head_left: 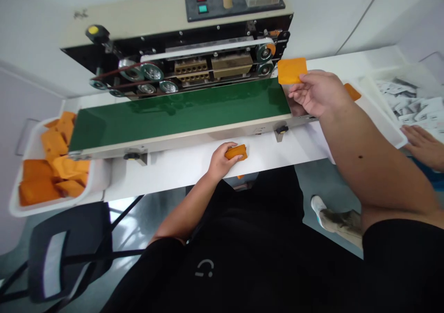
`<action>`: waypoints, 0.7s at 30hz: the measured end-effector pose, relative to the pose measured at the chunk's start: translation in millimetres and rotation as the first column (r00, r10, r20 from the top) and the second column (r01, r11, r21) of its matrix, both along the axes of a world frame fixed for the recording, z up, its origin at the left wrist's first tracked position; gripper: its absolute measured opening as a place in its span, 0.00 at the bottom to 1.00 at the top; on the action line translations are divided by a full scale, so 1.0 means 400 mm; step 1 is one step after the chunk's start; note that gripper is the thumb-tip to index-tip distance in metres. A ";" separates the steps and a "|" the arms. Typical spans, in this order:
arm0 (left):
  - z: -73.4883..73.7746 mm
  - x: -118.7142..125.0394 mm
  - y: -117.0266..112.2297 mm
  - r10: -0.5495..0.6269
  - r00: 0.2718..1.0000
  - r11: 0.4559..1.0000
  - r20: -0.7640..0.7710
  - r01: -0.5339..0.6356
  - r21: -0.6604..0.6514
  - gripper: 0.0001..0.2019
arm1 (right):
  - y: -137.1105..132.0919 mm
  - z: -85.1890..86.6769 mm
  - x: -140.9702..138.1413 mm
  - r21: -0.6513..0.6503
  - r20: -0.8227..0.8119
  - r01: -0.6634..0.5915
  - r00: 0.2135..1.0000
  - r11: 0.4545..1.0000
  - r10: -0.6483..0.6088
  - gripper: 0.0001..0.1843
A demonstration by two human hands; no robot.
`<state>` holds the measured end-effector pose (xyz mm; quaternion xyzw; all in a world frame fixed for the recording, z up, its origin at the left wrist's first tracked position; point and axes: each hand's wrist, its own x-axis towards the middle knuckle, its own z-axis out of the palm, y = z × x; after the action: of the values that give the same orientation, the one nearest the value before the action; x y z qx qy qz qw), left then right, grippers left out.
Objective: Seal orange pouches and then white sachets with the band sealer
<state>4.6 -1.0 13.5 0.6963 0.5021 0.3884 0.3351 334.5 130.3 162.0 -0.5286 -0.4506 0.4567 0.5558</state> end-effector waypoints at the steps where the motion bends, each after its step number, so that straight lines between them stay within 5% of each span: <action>1: 0.000 0.000 0.000 -0.003 1.000 1.000 0.000 0.003 0.000 0.22 | 0.003 0.005 -0.010 -0.062 -0.029 0.001 1.000 0.998 -0.002 0.08; 3: 0.001 0.000 0.000 -0.007 1.000 1.000 -0.004 0.007 -0.003 0.21 | 0.010 0.024 -0.033 -0.232 -0.106 -0.005 0.994 0.973 -0.020 0.08; 6: 0.000 0.000 0.000 -0.010 1.000 1.000 -0.016 0.010 -0.004 0.21 | 0.018 0.057 -0.069 -0.313 -0.118 0.034 0.990 0.949 -0.074 0.06; 12: 0.001 0.002 -0.001 -0.021 1.000 1.000 -0.018 0.021 0.007 0.20 | 0.016 0.099 -0.136 -0.355 -0.096 0.021 0.994 0.935 -0.059 0.11; 21: 0.016 0.005 -0.003 -0.044 0.999 0.999 -0.022 0.044 -0.008 0.18 | 0.035 0.092 -0.207 -0.325 -0.025 -0.090 0.996 0.942 0.086 0.05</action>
<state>6.5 -2.4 19.7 0.7101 0.4918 0.3715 0.3405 251.5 144.4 198.9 -0.5901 -0.3893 0.5519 0.4423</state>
